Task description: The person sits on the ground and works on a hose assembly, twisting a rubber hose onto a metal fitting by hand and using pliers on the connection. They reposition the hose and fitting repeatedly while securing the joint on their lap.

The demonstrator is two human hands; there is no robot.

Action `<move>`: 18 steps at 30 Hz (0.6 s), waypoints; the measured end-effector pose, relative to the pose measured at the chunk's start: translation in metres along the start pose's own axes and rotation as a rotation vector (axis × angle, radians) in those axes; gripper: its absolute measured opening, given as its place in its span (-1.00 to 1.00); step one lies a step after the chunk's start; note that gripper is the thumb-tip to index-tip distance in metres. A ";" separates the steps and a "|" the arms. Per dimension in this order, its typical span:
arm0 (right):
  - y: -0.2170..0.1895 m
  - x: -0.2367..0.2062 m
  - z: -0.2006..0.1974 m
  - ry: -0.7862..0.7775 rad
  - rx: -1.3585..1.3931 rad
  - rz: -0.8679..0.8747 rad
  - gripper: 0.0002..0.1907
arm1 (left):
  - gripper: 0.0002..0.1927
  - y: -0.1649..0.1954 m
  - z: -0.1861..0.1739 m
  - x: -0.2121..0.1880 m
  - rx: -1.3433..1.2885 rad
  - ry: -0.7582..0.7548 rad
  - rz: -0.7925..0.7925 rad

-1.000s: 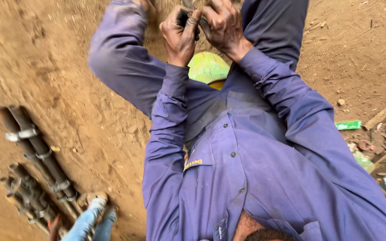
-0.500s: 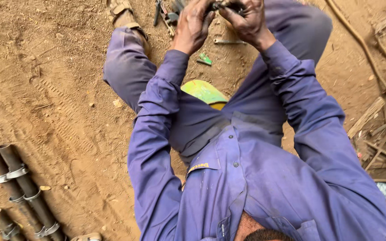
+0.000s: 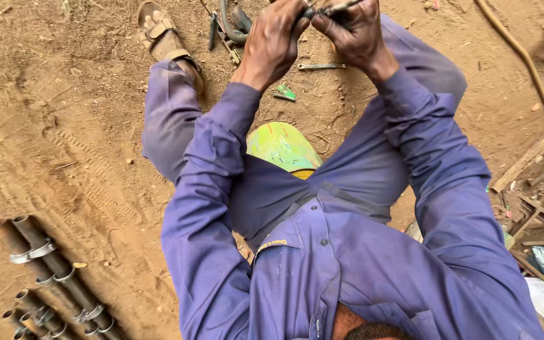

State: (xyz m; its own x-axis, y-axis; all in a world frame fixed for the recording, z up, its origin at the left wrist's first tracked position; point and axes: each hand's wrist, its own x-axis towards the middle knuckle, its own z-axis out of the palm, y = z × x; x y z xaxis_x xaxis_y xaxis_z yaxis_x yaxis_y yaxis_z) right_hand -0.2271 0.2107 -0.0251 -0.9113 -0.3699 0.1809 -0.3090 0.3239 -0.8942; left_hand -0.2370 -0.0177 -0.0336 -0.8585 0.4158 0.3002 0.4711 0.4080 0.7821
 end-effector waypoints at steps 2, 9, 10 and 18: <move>-0.006 0.004 0.003 0.029 -0.030 0.080 -0.75 | -0.74 -0.002 -0.011 0.006 -0.082 -0.035 -0.031; -0.029 0.027 -0.005 -0.026 0.038 0.057 -0.78 | -0.88 0.007 -0.035 0.021 -0.022 -0.130 -0.091; -0.033 0.031 -0.010 -0.049 -0.019 0.051 -0.82 | -0.86 0.009 -0.036 0.021 -0.052 -0.126 -0.120; -0.068 0.044 -0.031 -0.016 -0.209 0.138 -0.92 | -0.79 0.006 -0.025 0.019 -0.183 0.052 -0.231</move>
State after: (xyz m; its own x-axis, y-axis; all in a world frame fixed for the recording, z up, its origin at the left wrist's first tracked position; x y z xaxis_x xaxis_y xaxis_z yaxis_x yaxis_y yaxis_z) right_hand -0.2548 0.1994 0.0564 -0.9450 -0.3225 0.0550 -0.2329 0.5449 -0.8055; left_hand -0.2555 -0.0273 -0.0091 -0.9502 0.2847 0.1266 0.2215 0.3316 0.9170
